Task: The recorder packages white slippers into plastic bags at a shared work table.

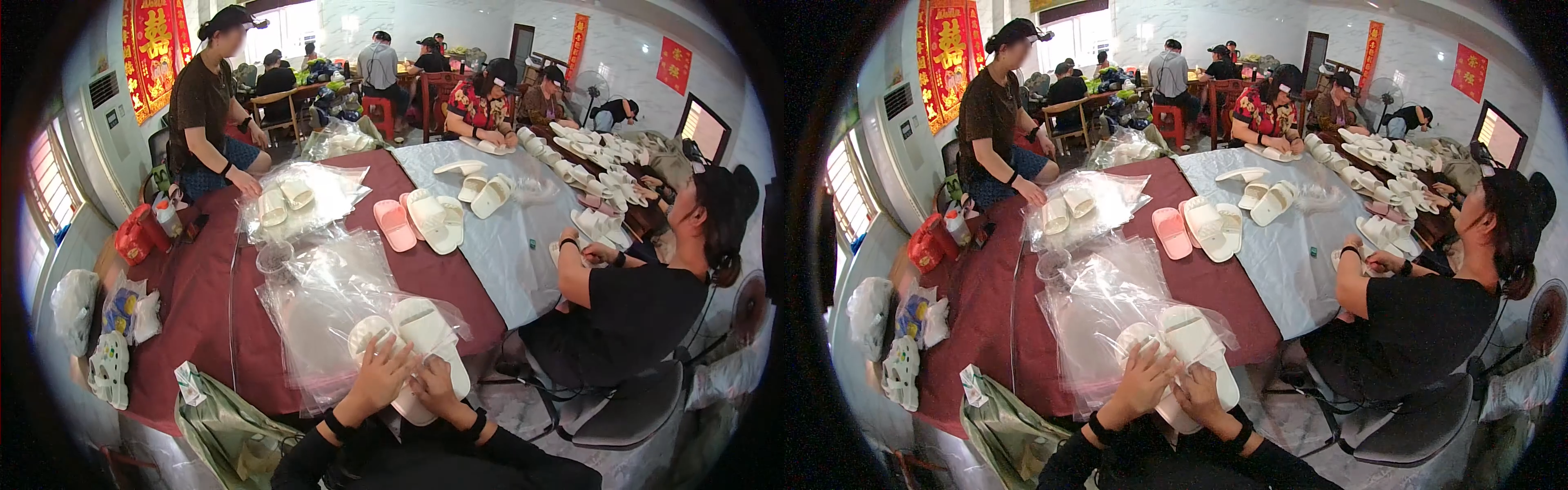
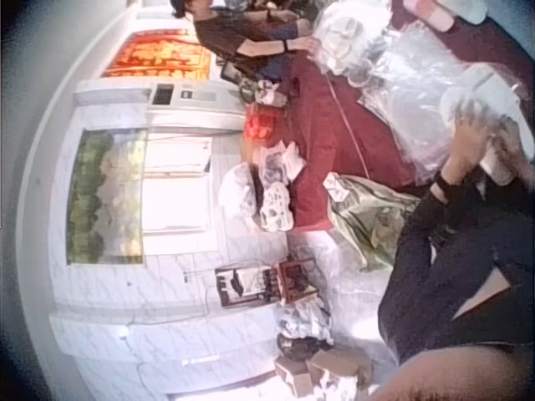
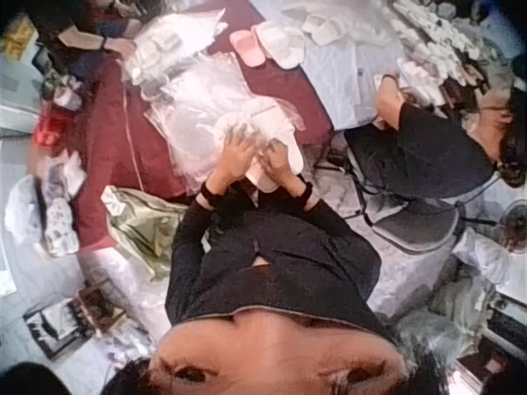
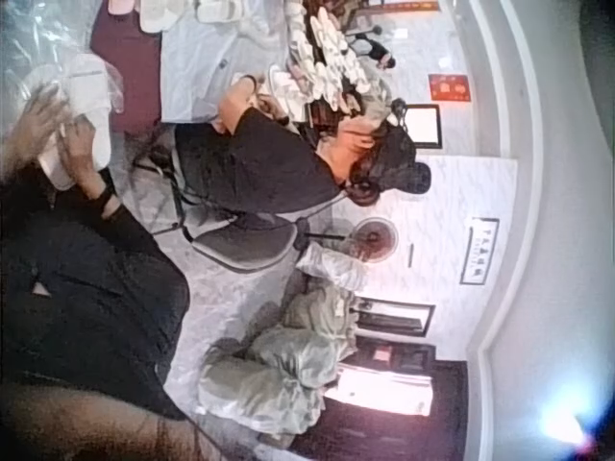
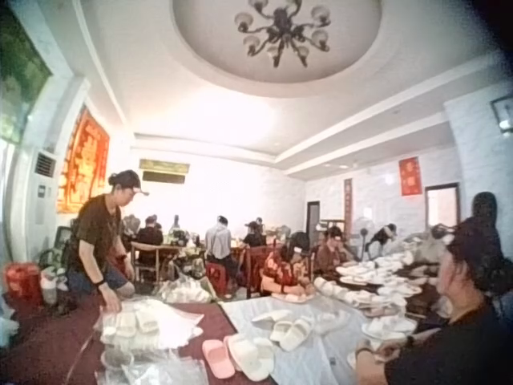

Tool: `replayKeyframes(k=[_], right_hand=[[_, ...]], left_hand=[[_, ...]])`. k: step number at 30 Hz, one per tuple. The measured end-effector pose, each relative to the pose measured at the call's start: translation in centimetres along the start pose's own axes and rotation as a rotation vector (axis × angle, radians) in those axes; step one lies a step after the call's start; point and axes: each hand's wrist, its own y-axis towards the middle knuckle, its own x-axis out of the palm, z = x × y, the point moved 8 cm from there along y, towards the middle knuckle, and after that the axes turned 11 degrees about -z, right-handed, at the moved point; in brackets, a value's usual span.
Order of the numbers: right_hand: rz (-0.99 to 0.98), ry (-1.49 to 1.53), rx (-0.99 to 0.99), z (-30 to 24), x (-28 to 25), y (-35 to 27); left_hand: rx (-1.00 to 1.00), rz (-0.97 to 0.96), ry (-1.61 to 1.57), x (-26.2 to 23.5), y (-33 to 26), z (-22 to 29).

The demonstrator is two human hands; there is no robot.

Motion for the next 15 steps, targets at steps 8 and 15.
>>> replayKeyframes(k=[8, 15], right_hand=[[0.087, 0.121, 0.233, 2.8, 0.2, 0.7], [-0.043, -0.272, 0.159, 1.9, 0.8, 1.3]], left_hand=[[0.098, 0.019, -0.091, 0.0, -0.8, 1.9], [0.116, 0.024, -0.153, 0.1, -1.0, 1.6]])
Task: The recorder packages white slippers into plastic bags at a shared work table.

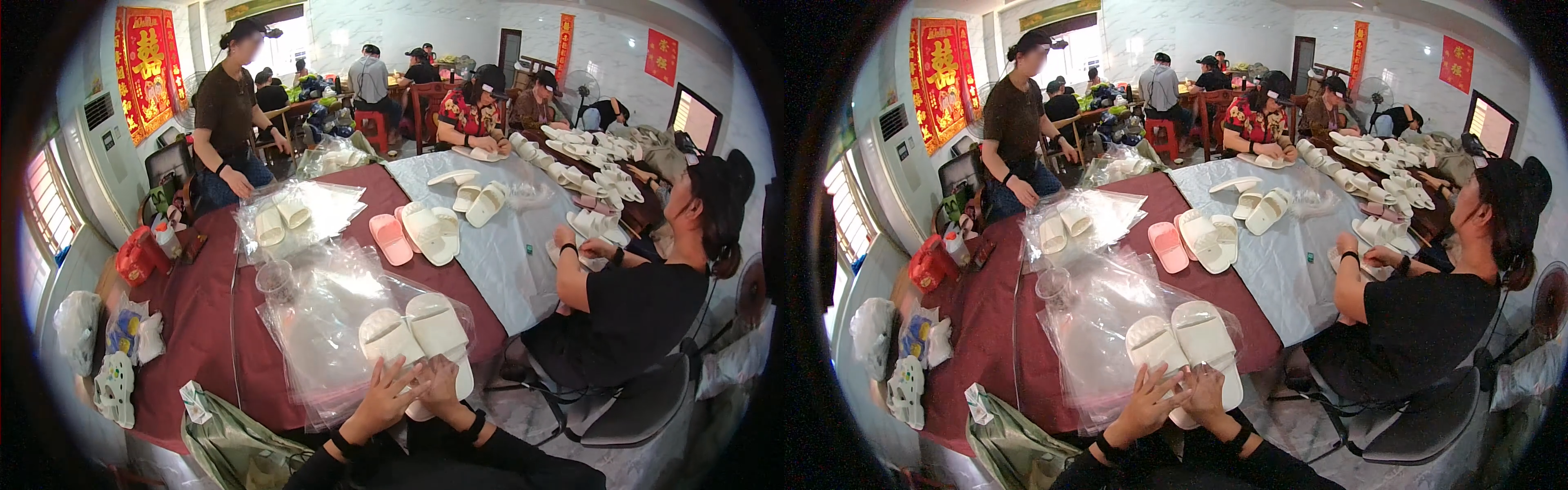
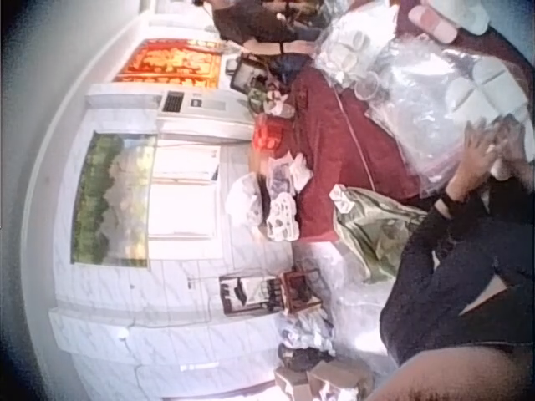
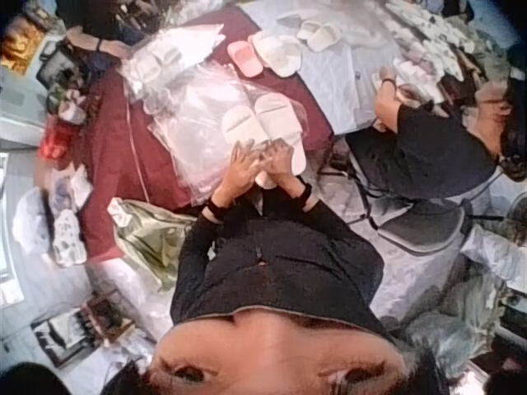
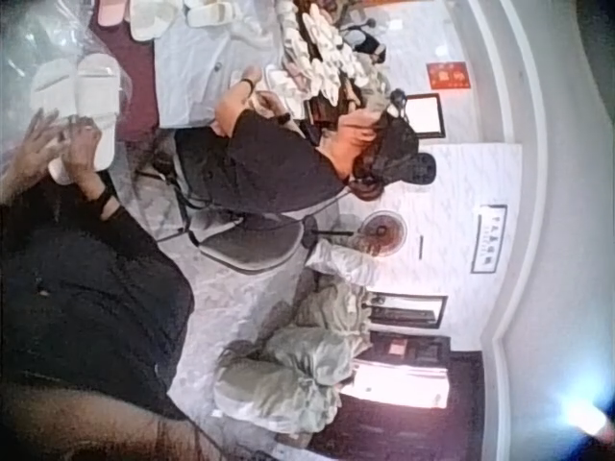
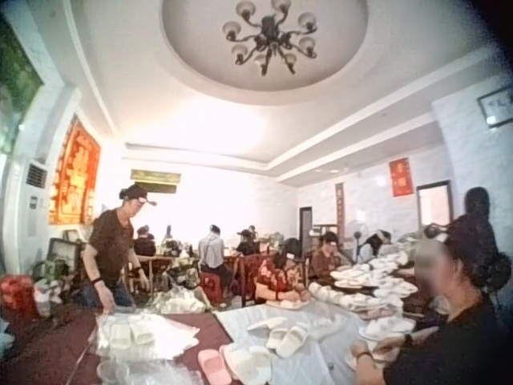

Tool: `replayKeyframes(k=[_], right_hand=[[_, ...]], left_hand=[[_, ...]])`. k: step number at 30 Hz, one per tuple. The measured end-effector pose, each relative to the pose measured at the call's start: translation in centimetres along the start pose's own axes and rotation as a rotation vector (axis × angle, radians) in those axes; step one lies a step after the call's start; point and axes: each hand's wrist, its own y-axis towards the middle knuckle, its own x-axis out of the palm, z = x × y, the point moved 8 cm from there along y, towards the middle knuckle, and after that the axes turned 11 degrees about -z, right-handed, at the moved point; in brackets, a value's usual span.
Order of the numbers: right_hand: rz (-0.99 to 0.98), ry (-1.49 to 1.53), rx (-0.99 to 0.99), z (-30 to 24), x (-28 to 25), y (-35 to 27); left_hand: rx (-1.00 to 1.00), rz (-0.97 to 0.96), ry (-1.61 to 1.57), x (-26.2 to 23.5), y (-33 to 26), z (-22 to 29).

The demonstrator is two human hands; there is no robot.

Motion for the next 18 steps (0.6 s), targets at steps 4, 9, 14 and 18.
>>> replayKeyframes(k=[4, 9, 14, 18], right_hand=[[-0.003, 0.074, -0.026, -0.2, 0.3, 0.1], [0.262, 0.053, -0.127, 0.1, 0.2, -0.3], [0.240, 0.158, -0.049, -0.7, -0.3, 1.3], [0.303, 0.304, 0.118, -0.1, 0.2, 1.5]], left_hand=[[0.024, 0.006, -0.008, -0.5, 0.7, 0.5], [0.067, -0.116, -0.007, 0.3, 1.2, 1.3], [-0.013, 0.138, 0.140, -0.5, -0.7, 0.1], [-0.530, 0.520, -0.346, 0.2, -3.5, -6.3]])
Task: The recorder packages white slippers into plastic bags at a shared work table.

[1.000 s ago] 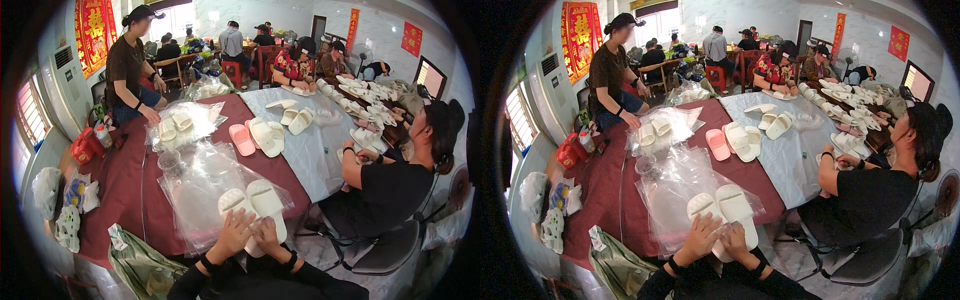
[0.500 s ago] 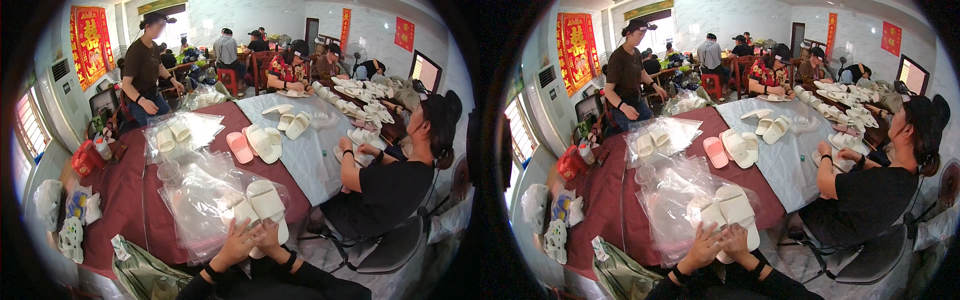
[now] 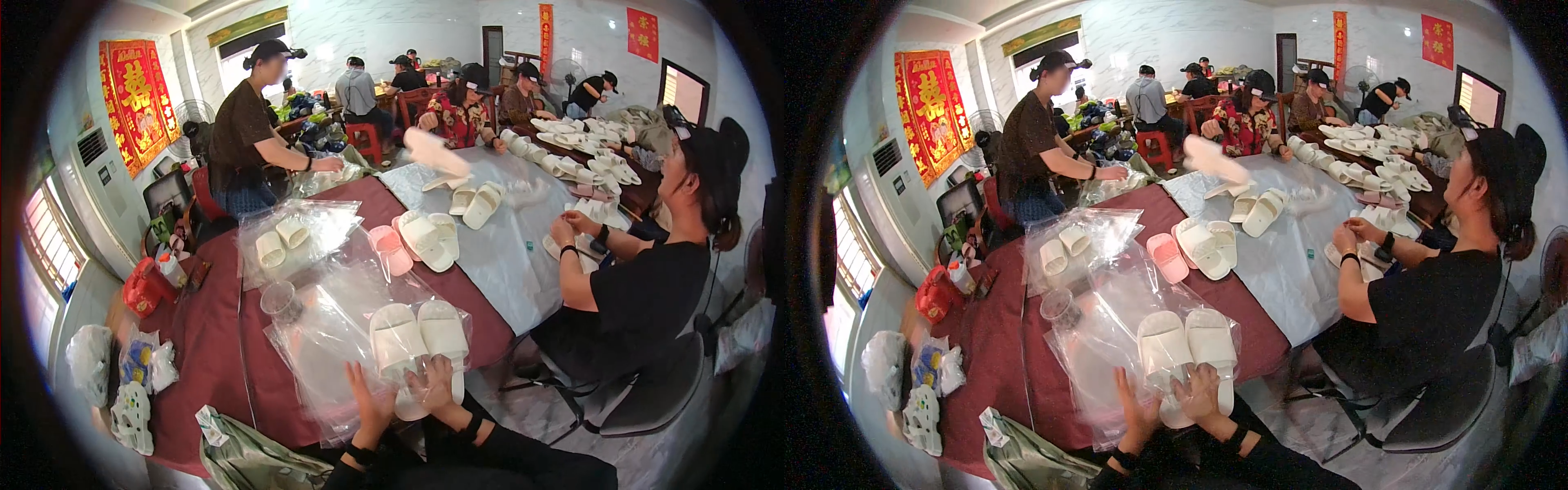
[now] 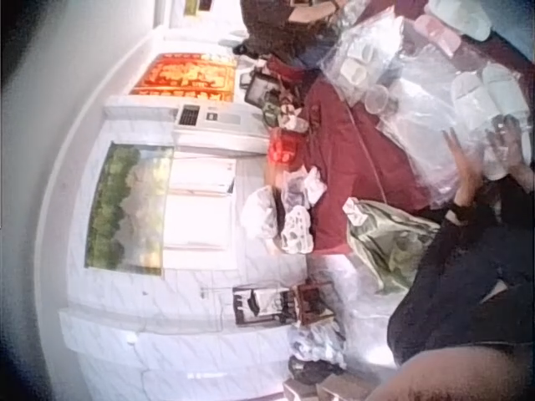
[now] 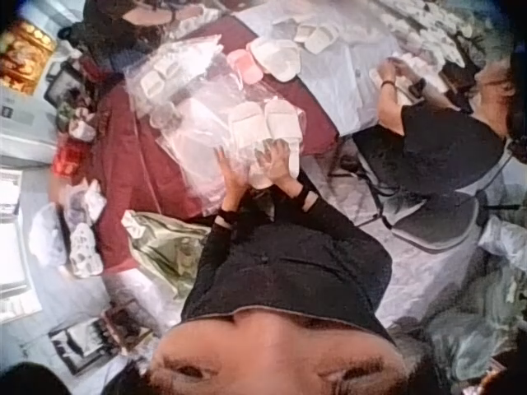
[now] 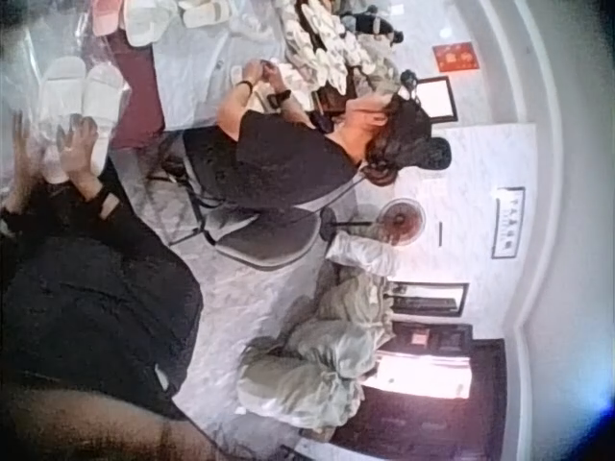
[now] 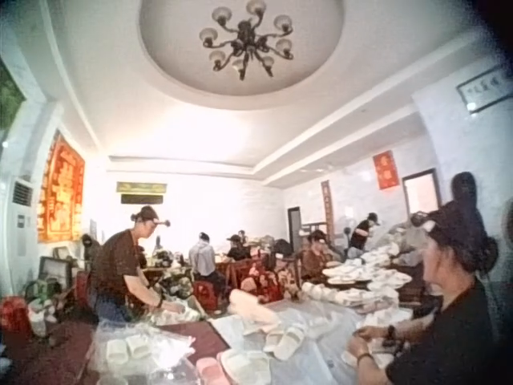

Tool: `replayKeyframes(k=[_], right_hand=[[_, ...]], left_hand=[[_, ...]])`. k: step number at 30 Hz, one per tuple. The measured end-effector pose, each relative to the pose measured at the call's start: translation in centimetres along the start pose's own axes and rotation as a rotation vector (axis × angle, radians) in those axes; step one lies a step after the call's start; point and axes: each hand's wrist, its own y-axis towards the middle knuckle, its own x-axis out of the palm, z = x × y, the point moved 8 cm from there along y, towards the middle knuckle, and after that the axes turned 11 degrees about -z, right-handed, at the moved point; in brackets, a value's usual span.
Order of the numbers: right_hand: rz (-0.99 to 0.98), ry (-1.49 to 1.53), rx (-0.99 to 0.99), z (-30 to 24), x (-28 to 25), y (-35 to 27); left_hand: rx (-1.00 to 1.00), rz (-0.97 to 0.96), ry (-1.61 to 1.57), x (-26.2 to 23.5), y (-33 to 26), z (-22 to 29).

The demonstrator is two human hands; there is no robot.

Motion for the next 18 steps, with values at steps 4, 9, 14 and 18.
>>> replayKeyframes(k=[4, 9, 14, 18], right_hand=[[-0.095, -0.050, 0.096, 1.1, 2.8, 0.2], [-0.354, -0.016, 0.128, 1.2, 5.8, -0.2], [-0.215, -0.026, 0.052, 0.9, 5.8, -0.9], [-0.272, -0.003, 0.103, 0.2, 5.6, -0.8]], left_hand=[[-0.263, -0.058, -0.685, 1.8, -0.6, -6.9], [-0.389, 0.148, -0.607, 0.6, -1.2, -12.0], [-0.466, 0.167, -0.469, -0.1, -1.3, -13.3], [-0.418, 0.253, -0.279, -1.1, -2.0, -13.3]])
